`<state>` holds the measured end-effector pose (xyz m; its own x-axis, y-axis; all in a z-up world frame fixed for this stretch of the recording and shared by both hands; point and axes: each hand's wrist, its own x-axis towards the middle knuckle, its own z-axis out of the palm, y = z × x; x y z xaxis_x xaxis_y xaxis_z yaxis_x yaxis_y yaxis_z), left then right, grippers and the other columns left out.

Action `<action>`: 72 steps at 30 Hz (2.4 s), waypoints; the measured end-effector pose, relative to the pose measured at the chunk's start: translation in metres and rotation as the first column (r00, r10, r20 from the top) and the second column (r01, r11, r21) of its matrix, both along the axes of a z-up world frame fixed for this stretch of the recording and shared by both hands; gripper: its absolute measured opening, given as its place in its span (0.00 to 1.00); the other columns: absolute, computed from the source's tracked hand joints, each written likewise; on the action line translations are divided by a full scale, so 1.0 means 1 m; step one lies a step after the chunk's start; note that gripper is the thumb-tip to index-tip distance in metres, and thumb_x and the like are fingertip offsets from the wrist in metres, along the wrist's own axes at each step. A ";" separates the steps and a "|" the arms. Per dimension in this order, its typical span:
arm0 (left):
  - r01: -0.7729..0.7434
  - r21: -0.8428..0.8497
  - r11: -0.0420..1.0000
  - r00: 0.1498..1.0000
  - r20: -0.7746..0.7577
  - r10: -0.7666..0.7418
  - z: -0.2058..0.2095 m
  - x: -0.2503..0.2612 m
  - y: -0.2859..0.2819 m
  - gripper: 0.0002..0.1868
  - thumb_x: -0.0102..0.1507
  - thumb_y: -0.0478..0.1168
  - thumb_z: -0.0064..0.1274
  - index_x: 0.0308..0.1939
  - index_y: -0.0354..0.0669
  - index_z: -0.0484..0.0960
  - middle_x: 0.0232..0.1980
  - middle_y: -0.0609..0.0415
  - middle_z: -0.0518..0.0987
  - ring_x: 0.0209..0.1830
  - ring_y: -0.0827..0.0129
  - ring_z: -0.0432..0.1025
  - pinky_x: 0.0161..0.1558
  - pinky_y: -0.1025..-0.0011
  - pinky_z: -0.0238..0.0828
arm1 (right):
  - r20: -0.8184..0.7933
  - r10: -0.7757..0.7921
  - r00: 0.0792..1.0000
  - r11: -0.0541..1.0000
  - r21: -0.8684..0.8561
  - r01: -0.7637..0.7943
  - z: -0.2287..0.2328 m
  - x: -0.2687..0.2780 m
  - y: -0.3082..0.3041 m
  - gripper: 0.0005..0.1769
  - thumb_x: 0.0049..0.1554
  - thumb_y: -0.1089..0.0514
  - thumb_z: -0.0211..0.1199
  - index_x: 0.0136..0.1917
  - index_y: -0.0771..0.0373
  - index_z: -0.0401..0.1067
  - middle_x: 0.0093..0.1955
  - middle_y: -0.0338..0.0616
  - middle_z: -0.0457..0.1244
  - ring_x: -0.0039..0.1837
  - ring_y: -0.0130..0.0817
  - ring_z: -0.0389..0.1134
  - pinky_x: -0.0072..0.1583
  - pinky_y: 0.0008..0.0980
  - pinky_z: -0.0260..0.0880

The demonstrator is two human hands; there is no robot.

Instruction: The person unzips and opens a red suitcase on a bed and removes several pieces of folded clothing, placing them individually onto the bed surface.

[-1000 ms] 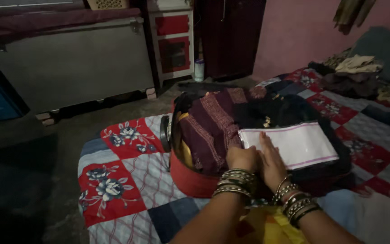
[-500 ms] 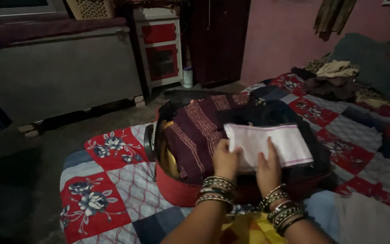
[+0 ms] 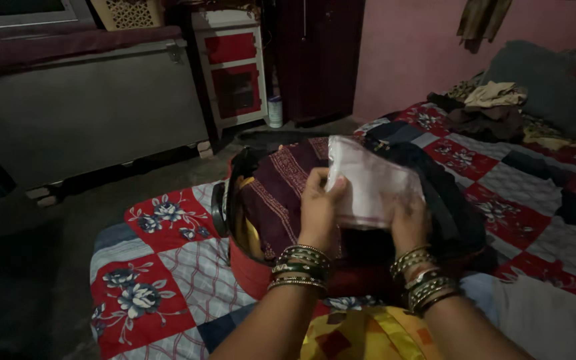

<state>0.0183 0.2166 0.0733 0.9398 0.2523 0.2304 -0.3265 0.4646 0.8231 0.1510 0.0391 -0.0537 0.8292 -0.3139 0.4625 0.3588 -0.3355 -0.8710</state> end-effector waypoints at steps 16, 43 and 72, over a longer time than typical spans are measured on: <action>0.003 -0.148 0.989 0.998 0.057 0.005 0.030 -0.019 0.031 0.11 0.65 0.39 0.51 0.51 0.43 0.72 0.41 0.57 0.78 0.38 0.73 0.73 0.39 0.73 0.74 | -0.177 0.662 0.728 0.539 0.788 -0.299 0.029 -0.014 -0.047 0.26 0.54 0.56 0.67 0.62 0.73 0.72 0.57 0.56 0.71 0.54 0.44 0.76 0.54 0.38 0.77; 0.412 0.359 0.837 0.905 -0.268 -0.330 -0.065 0.045 -0.181 0.27 0.61 0.35 0.59 0.64 0.39 0.70 0.54 0.45 0.82 0.48 0.63 0.80 0.47 0.67 0.80 | -0.315 -0.333 0.889 0.812 0.383 0.440 0.075 -0.149 -0.309 0.24 0.55 0.60 0.70 0.65 0.60 0.76 0.55 0.42 0.71 0.48 0.33 0.69 0.48 0.34 0.68; 0.115 0.810 -0.575 0.851 -0.379 -0.364 -0.128 -0.025 -0.277 0.43 0.67 0.58 0.43 0.81 0.57 0.42 0.84 0.44 0.29 0.84 0.48 0.25 0.76 0.44 0.28 | -0.088 -0.633 0.769 0.339 -0.924 0.174 -0.074 -0.165 -0.297 0.42 0.62 0.31 0.40 0.82 0.52 0.46 0.86 0.45 0.35 0.85 0.45 0.30 0.79 0.56 0.26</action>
